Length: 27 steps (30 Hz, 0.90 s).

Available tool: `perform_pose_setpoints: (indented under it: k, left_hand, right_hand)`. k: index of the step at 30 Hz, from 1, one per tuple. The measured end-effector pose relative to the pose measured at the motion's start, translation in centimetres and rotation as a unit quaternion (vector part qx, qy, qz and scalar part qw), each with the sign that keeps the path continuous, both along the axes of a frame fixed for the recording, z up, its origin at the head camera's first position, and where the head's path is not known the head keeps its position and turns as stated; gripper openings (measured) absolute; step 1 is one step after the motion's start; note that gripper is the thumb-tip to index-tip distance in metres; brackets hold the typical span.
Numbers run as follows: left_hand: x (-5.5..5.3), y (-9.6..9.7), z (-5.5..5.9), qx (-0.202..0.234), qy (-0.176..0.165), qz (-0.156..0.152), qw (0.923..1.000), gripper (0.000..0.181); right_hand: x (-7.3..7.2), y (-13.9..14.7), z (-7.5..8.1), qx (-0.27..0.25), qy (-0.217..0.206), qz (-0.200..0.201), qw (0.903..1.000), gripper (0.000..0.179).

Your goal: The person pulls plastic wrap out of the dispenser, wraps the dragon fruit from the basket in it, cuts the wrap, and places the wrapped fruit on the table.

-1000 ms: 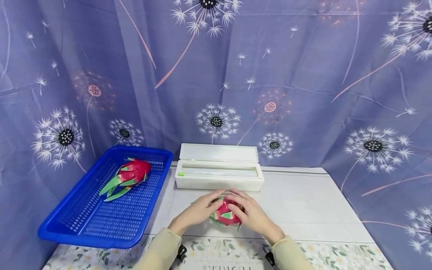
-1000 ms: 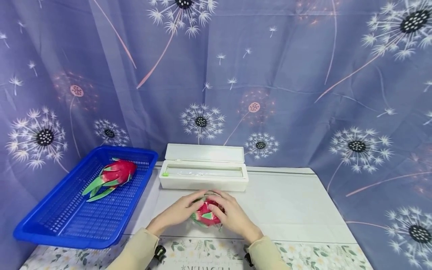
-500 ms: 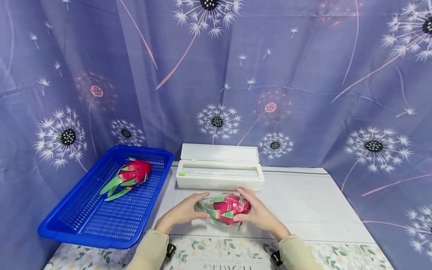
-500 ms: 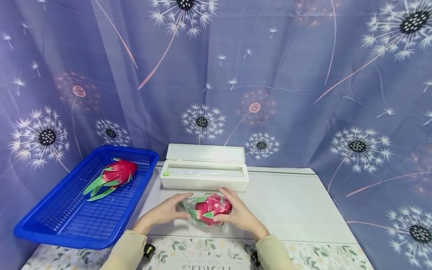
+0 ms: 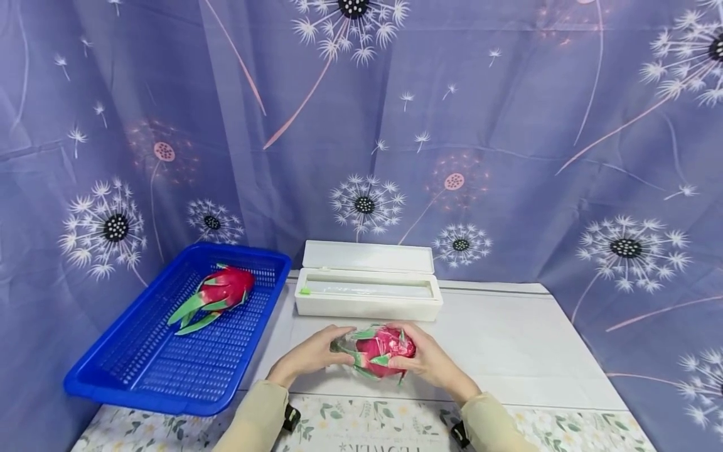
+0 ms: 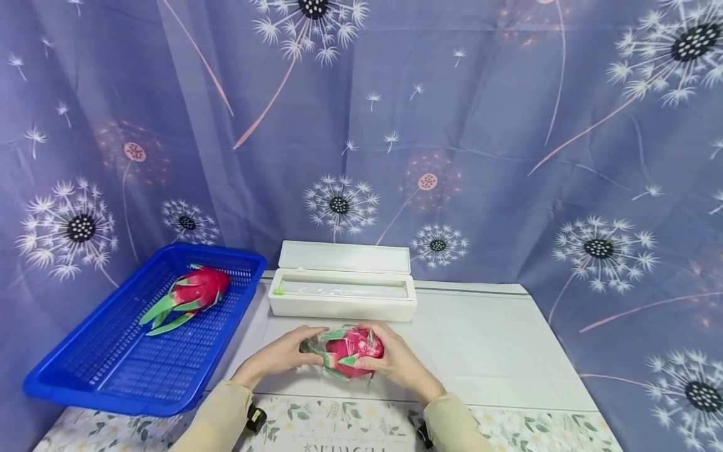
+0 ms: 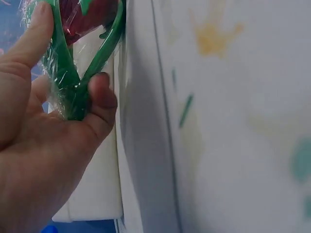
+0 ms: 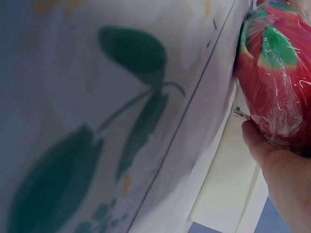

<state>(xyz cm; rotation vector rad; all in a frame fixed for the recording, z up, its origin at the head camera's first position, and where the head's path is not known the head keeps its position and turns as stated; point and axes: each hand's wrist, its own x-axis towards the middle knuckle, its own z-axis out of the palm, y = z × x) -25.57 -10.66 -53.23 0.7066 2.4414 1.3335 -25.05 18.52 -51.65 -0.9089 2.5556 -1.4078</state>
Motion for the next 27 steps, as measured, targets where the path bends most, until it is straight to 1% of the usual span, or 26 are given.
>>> perform_pose_setpoints:
  k: [2, 3, 4, 5, 6, 8, 9, 10, 11, 12, 14, 16, 17, 19, 21, 22, 23, 24, 25, 26, 27]
  left_hand:
    - [0.2, -0.4, 0.2, 0.014, -0.011, 0.012, 0.9998, 0.081]
    - [0.3, -0.6, 0.3, 0.025, -0.017, 0.027, 0.9992, 0.078]
    - [0.5, -0.9, 0.4, 0.039, -0.024, 0.047, 0.9978, 0.074]
    - [0.6, -1.1, 0.5, 0.051, -0.030, 0.073, 0.9956, 0.069]
    - [0.7, -1.3, 0.6, 0.063, -0.035, 0.104, 0.9920, 0.062]
    - [0.9, -1.7, 0.6, 0.086, -0.042, 0.166, 0.9814, 0.047]
    - [1.0, -1.8, 0.6, 0.101, -0.049, 0.191, 0.9752, 0.040]
    - [1.0, -1.8, 0.5, 0.115, -0.059, 0.208, 0.9696, 0.036]
    - [1.1, -1.8, 0.4, 0.126, -0.072, 0.219, 0.9649, 0.034]
    - [1.2, -1.8, 0.3, 0.140, -0.087, 0.223, 0.9608, 0.032]
    - [1.2, -1.7, 0.2, 0.165, -0.121, 0.217, 0.9545, 0.033]
    - [1.3, -1.5, 0.1, 0.184, -0.150, 0.210, 0.9486, 0.035]
    - [1.4, -1.4, 0.1, 0.193, -0.160, 0.207, 0.9456, 0.037]
    - [1.5, -1.3, 0.1, 0.211, -0.177, 0.204, 0.9393, 0.038]
    - [1.5, -1.2, 0.1, 0.230, -0.187, 0.198, 0.9342, 0.038]
    - [1.6, -1.2, 0.1, 0.239, -0.190, 0.195, 0.9320, 0.038]
    - [1.6, -1.3, 0.1, 0.245, -0.189, 0.190, 0.9317, 0.039]
    - [1.7, -1.3, 0.2, 0.245, -0.187, 0.184, 0.9332, 0.041]
    - [1.9, -1.4, 0.2, 0.239, -0.178, 0.177, 0.9380, 0.044]
    - [2.0, -1.5, 0.4, 0.221, -0.163, 0.170, 0.9466, 0.047]
    - [2.2, -1.6, 0.5, 0.192, -0.137, 0.160, 0.9584, 0.050]
  right_hand:
    - [0.2, 0.0, 0.0, 0.004, -0.005, -0.006, 1.0000, 0.089]
    - [0.3, 0.0, 0.0, 0.004, -0.009, -0.010, 0.9999, 0.092]
    - [0.5, 0.1, 0.1, -0.001, -0.018, -0.015, 0.9997, 0.095]
    - [0.6, 0.2, 0.1, -0.006, -0.028, -0.023, 0.9993, 0.096]
    - [0.8, 0.4, 0.2, -0.011, -0.035, -0.032, 0.9988, 0.093]
    - [1.0, 0.8, 0.3, -0.039, -0.072, -0.059, 0.9949, 0.077]
    - [1.1, 1.0, 0.4, -0.056, -0.093, -0.078, 0.9910, 0.067]
    - [1.2, 1.1, 0.5, -0.081, -0.120, -0.093, 0.9850, 0.060]
    - [1.2, 1.1, 0.5, -0.107, -0.147, -0.104, 0.9777, 0.054]
    - [1.2, 1.1, 0.6, -0.135, -0.175, -0.116, 0.9683, 0.051]
    - [1.2, 1.0, 0.7, -0.190, -0.229, -0.131, 0.9455, 0.052]
    - [1.2, 0.7, 0.8, -0.230, -0.268, -0.138, 0.9254, 0.053]
    - [1.3, 0.4, 0.8, -0.242, -0.280, -0.144, 0.9179, 0.053]
    - [1.3, -0.1, 0.9, -0.259, -0.290, -0.155, 0.9079, 0.051]
    - [1.4, -0.7, 0.9, -0.270, -0.291, -0.170, 0.9018, 0.048]
    - [1.5, -0.9, 1.0, -0.273, -0.290, -0.177, 0.9003, 0.047]
    - [1.5, -1.1, 1.0, -0.275, -0.288, -0.182, 0.8991, 0.046]
    - [1.6, -1.3, 1.0, -0.276, -0.286, -0.187, 0.8986, 0.046]
    - [1.6, -1.4, 1.0, -0.275, -0.283, -0.191, 0.8985, 0.045]
    - [1.6, -1.5, 1.0, -0.273, -0.283, -0.196, 0.8982, 0.045]
    - [1.7, -1.5, 1.0, -0.271, -0.280, -0.199, 0.8992, 0.045]
